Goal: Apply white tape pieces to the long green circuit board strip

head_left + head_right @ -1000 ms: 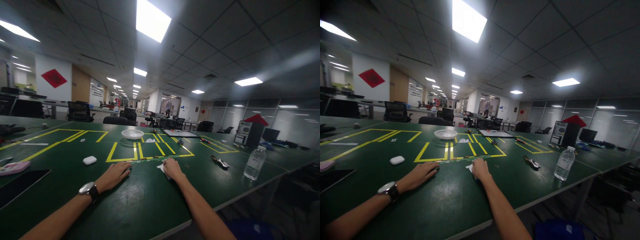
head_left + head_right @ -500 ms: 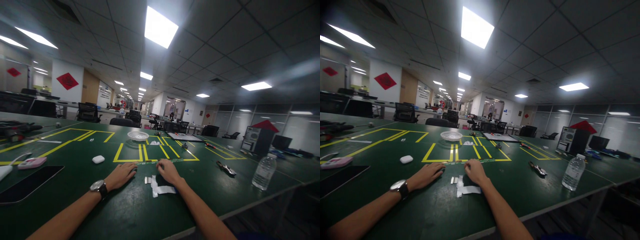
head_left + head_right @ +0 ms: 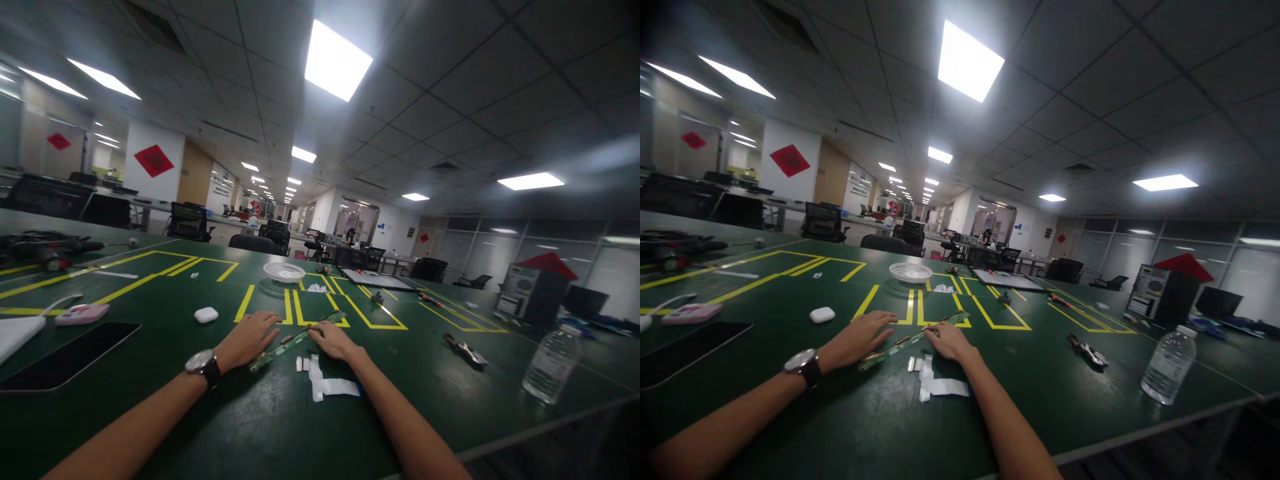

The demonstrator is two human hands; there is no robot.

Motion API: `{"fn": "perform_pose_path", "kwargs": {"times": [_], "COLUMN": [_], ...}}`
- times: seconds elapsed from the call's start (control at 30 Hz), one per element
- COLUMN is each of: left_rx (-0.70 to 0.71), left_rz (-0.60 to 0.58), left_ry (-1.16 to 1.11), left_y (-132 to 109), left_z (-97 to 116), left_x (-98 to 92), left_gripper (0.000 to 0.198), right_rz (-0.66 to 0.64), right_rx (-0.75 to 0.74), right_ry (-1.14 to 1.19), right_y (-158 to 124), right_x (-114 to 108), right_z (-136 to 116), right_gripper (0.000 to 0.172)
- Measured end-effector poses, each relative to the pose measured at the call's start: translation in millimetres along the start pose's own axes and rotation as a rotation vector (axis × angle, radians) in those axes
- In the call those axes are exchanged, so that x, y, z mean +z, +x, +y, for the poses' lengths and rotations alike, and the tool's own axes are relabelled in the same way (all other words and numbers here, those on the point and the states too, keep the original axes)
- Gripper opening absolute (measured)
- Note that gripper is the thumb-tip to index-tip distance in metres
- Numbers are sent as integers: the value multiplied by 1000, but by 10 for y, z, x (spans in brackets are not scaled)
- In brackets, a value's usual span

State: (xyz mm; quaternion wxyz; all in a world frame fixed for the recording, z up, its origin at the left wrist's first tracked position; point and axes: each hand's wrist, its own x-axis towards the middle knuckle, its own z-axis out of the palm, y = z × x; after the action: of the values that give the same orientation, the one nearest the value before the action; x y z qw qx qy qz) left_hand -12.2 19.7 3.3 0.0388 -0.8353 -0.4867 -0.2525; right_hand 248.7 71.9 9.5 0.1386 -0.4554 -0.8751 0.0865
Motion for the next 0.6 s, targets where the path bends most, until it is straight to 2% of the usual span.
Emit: {"fn": "perform_pose_path", "kwargs": {"times": [0.13,0.27,0.37,0.47,0.6], "left_rx": [21,35,17,2,8], "left_rz": [-46,-131,-190,-234,-248], "left_ry": [-28,-51,-62,-50,-29], "left_y": [-11,-53,-73,-81,-85], "left_z": [-7,-20,-3,43,88], "left_x": [42,116,136,124,115], "left_gripper": [34,36,40,41,41], "right_rz": [-87,-82,-34,-56,-47], "right_rx": [-303,-459,-447,-403,-355], "right_ry": [138,205,189,131,93], "right_y": [12,-92,-225,-330,-351], "right_x": [39,7,-65,-103,-84], "right_z": [-274,-462,-433,-324,-273], "right_gripper": [39,35,39,47,29]}}
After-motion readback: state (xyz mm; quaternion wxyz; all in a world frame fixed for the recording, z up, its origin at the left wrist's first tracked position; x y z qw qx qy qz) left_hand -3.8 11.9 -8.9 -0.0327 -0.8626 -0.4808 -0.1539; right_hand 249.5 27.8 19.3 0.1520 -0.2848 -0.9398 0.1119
